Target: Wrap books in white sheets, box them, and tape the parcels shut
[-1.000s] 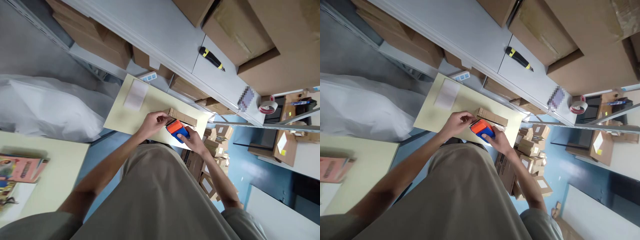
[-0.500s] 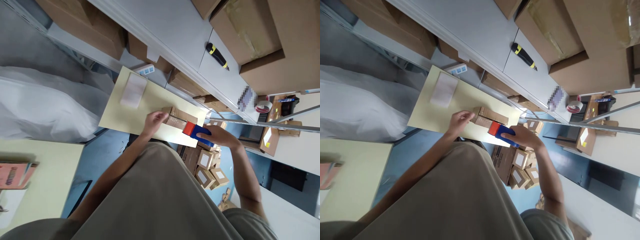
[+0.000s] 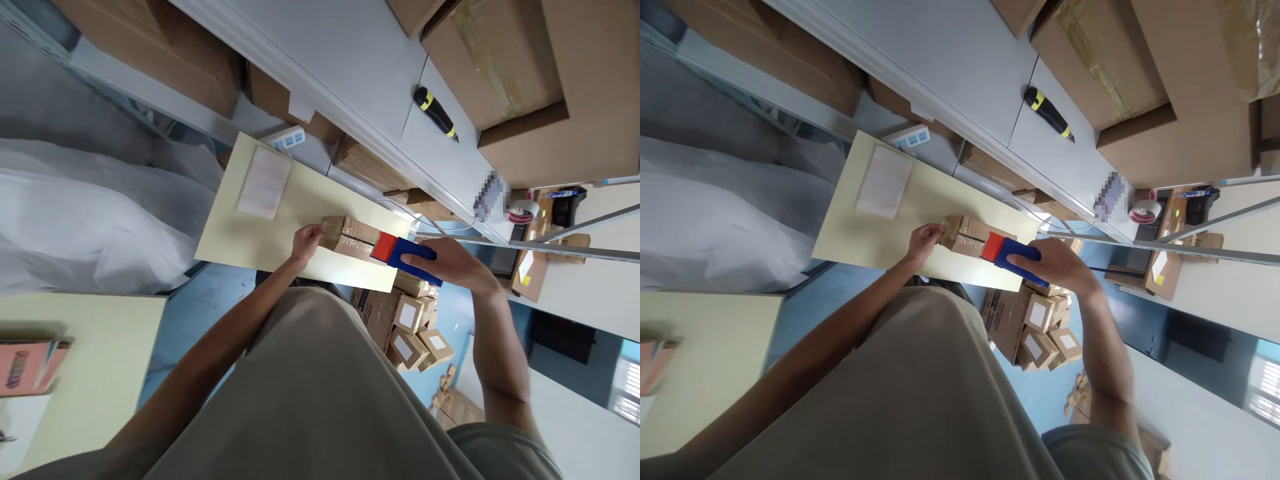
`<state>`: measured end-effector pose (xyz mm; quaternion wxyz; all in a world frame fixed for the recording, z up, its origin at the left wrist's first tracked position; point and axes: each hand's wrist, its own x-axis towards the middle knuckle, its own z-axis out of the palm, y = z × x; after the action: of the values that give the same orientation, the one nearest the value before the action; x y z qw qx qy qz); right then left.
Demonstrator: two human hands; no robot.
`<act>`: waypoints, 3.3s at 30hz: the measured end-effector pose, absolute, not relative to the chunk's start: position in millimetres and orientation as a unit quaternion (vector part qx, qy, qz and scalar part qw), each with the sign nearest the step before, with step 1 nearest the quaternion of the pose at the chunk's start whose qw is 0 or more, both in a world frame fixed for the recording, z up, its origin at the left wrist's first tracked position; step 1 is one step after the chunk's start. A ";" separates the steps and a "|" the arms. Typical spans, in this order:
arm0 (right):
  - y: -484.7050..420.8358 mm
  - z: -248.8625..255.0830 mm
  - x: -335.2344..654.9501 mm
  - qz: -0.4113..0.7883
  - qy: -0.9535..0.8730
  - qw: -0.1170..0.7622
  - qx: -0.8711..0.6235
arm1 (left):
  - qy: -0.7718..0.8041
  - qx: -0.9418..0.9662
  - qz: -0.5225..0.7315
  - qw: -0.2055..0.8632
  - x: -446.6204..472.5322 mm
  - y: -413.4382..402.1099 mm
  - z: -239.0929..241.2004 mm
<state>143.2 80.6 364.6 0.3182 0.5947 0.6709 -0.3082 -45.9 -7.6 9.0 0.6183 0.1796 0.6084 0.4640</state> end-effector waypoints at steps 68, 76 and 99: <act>111.0 250.2 362.9 -0.386 0.702 0.316 0.508 | 0.502 0.842 0.009 0.197 30.6 17.9 81.2; 108.8 212.9 399.2 -0.334 0.697 0.333 0.540 | 0.502 0.839 0.002 0.208 42.5 18.2 77.5; 45.9 163.4 334.9 -0.211 0.696 0.298 0.619 | 0.475 0.860 0.033 0.183 34.8 17.7 71.7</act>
<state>334.9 45.9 163.4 0.2975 0.6189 0.6958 -0.2106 34.8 17.7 71.7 0.1831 0.8603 0.4746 0.0328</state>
